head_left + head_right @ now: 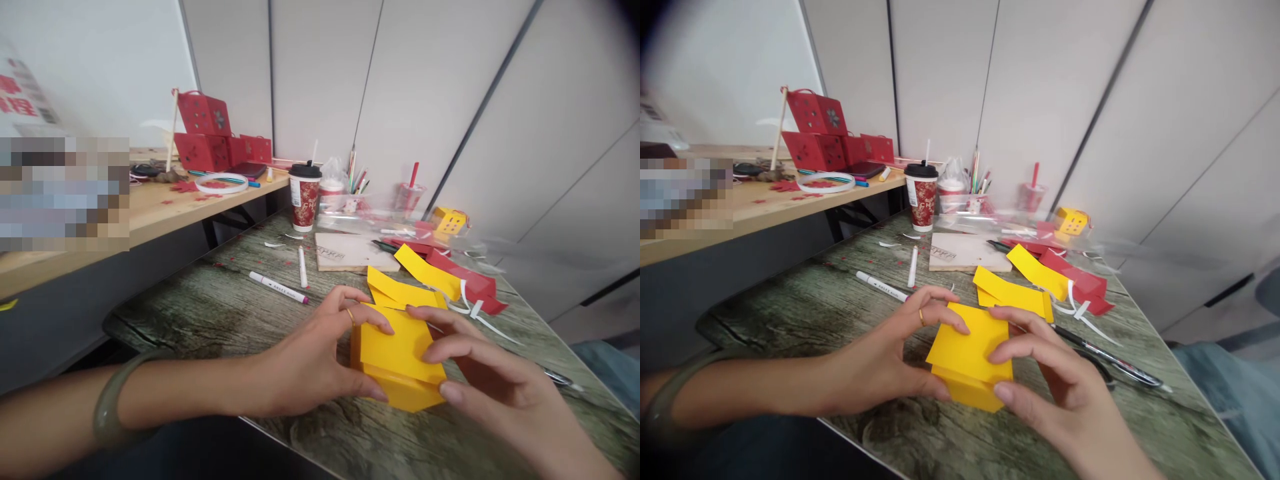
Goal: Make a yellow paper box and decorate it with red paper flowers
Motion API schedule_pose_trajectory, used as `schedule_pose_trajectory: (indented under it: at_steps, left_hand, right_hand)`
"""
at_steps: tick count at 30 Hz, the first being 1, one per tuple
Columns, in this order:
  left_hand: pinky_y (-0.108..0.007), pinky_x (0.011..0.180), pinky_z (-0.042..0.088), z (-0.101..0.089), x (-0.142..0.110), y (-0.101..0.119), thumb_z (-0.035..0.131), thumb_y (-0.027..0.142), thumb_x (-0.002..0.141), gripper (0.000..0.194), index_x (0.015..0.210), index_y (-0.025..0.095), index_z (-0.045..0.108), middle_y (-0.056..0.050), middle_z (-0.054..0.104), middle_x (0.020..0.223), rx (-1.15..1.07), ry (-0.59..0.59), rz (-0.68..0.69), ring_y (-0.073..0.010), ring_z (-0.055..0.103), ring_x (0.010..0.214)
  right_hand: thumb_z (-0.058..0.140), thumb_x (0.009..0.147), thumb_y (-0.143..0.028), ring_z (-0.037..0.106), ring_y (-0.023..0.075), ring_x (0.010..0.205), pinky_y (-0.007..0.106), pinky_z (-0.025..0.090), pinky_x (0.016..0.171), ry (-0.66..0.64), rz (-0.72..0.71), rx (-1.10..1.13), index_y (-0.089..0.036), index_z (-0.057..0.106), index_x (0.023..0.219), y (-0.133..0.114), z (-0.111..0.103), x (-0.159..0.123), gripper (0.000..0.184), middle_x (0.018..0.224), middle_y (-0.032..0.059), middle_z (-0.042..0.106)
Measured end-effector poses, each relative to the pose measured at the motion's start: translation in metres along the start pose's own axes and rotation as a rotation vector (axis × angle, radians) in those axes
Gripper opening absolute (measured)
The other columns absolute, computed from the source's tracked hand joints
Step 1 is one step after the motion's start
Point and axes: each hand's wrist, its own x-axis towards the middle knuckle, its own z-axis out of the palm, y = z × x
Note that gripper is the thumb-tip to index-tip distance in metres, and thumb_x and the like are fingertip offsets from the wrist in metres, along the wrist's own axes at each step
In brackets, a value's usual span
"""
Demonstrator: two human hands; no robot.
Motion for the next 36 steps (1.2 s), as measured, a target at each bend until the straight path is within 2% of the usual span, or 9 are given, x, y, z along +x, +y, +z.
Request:
schedule_pose_trajectory:
  at_steps: [4, 9, 16, 25, 36]
  left_hand:
    - [-0.037, 0.102, 0.033, 0.002, 0.0, -0.002, 0.075, 0.027, 0.064, 0.049, 0.108, 0.029, 0.055, -0.005, 0.034, 0.122, -0.035, 0.014, 0.024, -0.0199, 0.034, 0.123]
    - [-0.034, 0.106, 0.03, 0.001, -0.002, -0.002, 0.074, 0.028, 0.065, 0.051, 0.114, 0.028, 0.057, -0.005, 0.033, 0.133, -0.019, -0.002, 0.015, -0.0196, 0.032, 0.127]
    - [-0.036, 0.11, 0.023, 0.0, -0.005, -0.001, 0.066, 0.036, 0.073, 0.054, 0.124, 0.031, 0.049, -0.002, 0.02, 0.146, 0.083, -0.076, -0.016, -0.0207, 0.024, 0.134]
    - [-0.038, 0.111, 0.018, -0.005, -0.004, 0.004, 0.057, 0.038, 0.08, 0.053, 0.131, 0.034, 0.039, -0.003, 0.008, 0.15, 0.187, -0.181, -0.053, -0.0204, 0.01, 0.138]
    - [-0.041, 0.109, 0.023, -0.004, -0.006, 0.003, 0.057, 0.035, 0.08, 0.05, 0.129, 0.032, 0.043, -0.004, 0.013, 0.149, 0.157, -0.14, -0.016, -0.0229, 0.016, 0.137]
  right_hand:
    - [0.068, 0.069, -0.03, 0.055, 0.0175, 0.111, 0.026, 0.047, 0.088, -0.076, -0.115, -0.1, -0.033, 0.065, 0.084, 0.008, -0.005, 0.002, 0.015, 0.121, -0.0021, 0.058]
    - [0.069, 0.069, -0.029, 0.058, 0.0146, 0.106, 0.024, 0.046, 0.089, -0.057, -0.185, -0.171, -0.034, 0.063, 0.085, 0.009, -0.007, 0.004, 0.017, 0.117, -0.004, 0.059]
    - [0.069, 0.069, -0.029, 0.057, 0.0155, 0.108, 0.024, 0.046, 0.089, -0.068, -0.247, -0.189, -0.033, 0.063, 0.087, 0.012, -0.012, 0.004, 0.019, 0.116, -0.0029, 0.06]
    - [0.07, 0.068, -0.027, 0.057, 0.0162, 0.107, 0.022, 0.047, 0.087, -0.07, -0.241, -0.148, -0.033, 0.065, 0.083, 0.014, -0.012, 0.004, 0.017, 0.115, -0.0022, 0.061]
    - [0.071, 0.066, -0.028, 0.06, 0.0175, 0.102, 0.025, 0.05, 0.084, -0.053, -0.247, -0.174, -0.031, 0.067, 0.075, 0.01, -0.011, 0.004, 0.01, 0.11, -0.0019, 0.063]
